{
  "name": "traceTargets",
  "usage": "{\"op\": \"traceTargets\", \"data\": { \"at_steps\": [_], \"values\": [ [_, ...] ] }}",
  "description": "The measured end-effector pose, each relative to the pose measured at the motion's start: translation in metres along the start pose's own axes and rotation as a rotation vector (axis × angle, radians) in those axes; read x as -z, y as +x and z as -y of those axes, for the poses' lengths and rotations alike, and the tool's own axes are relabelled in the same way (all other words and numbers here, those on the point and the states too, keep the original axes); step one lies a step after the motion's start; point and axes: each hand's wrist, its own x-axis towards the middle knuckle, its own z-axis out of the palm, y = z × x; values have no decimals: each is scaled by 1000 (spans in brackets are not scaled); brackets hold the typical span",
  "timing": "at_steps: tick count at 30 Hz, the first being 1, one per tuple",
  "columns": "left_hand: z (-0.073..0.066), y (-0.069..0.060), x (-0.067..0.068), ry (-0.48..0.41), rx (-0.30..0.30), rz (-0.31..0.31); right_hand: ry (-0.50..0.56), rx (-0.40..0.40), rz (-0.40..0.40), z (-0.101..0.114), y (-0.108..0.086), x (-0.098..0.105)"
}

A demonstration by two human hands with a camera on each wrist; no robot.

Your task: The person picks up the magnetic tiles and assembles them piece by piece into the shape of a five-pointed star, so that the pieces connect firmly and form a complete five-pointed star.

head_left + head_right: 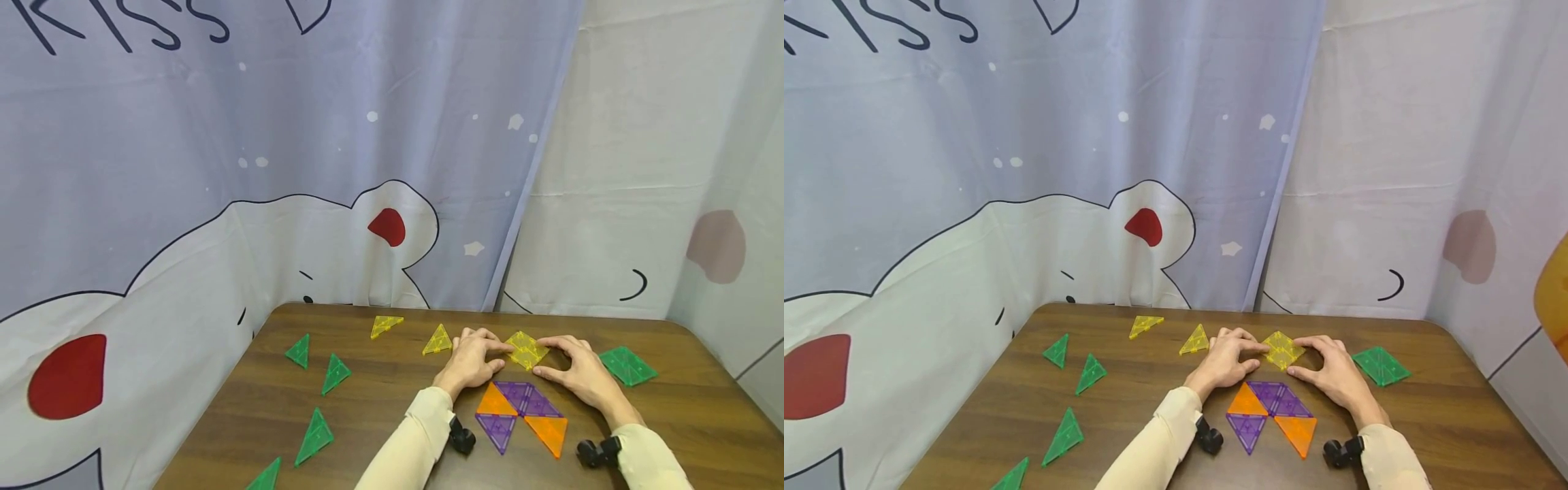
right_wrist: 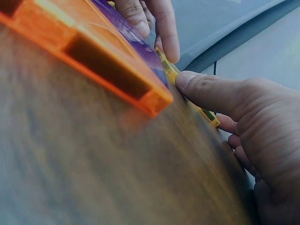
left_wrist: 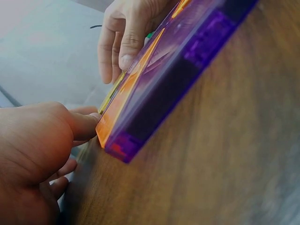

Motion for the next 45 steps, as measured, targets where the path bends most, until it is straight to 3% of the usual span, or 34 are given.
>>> {"op": "traceTargets", "data": {
  "at_steps": [14,25,30,38,45],
  "values": [
    [0,0,-1,11,-54,31,-7,-17,1,-1,-1,2],
    [-1,-1,-2,-12,-21,42,-1,-37,14,-1,-3,1],
    [1,0,2,-77,-8,54,16,-32,18,1,-2,1],
    [7,2,20,-235,-6,-10,127,-20,-45,3,1,5],
    [25,-4,41,-284,-7,-106,178,-56,-95,13,1,13]
  ]
}}
